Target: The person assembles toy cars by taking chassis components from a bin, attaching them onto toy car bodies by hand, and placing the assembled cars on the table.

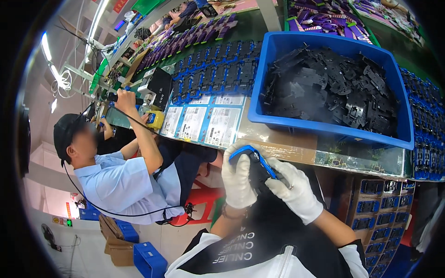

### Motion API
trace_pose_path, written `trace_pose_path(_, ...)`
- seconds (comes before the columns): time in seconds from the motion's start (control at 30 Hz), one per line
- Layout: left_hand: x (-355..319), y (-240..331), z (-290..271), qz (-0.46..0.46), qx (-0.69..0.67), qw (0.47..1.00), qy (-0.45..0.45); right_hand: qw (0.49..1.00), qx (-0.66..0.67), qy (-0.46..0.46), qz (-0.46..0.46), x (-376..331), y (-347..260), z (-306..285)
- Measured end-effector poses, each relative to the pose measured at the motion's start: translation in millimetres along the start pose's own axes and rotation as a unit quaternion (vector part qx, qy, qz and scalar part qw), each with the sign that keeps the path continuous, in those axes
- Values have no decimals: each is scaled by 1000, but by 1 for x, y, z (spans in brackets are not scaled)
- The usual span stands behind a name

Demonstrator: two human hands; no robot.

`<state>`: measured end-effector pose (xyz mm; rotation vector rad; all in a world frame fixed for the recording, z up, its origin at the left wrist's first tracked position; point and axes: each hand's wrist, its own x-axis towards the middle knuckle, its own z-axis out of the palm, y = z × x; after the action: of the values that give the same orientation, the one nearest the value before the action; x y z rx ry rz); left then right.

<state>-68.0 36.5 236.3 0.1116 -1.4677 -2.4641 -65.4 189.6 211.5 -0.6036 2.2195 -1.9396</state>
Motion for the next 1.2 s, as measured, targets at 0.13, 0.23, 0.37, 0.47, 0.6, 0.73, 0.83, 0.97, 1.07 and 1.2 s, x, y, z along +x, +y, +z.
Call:
trace_pose_path(0.13,-6,-3,5,24,-41,998,39,991,128,26,-6,-2,-1,9)
trace_pose_path(0.23,-6,-2,11,37,-80,994,59,982,189,25,21,-1,-13,14)
trace_pose_path(0.37,0,5,17,27,-67,993,92,996,78,41,17,1,-19,11)
trace_pose_path(0.47,9,-3,9,23,-64,991,118,997,51,55,20,6,-18,11)
trace_pose_path(0.6,14,-10,3,22,-42,985,165,991,114,32,67,-2,-7,11)
trace_pose_path(0.73,9,-14,7,40,-26,985,168,984,151,68,69,-4,-9,15)
trace_pose_path(0.83,11,-14,5,21,-19,983,181,975,191,51,103,-2,-9,13)
trace_pose_path(0.97,8,-18,4,37,-14,979,201,959,224,35,168,1,-15,9)
trace_pose_path(1.07,4,-19,9,87,-9,976,201,971,201,107,69,-2,-1,19)
trace_pose_path(1.2,6,-18,5,64,-24,979,190,957,244,101,120,-3,-16,17)
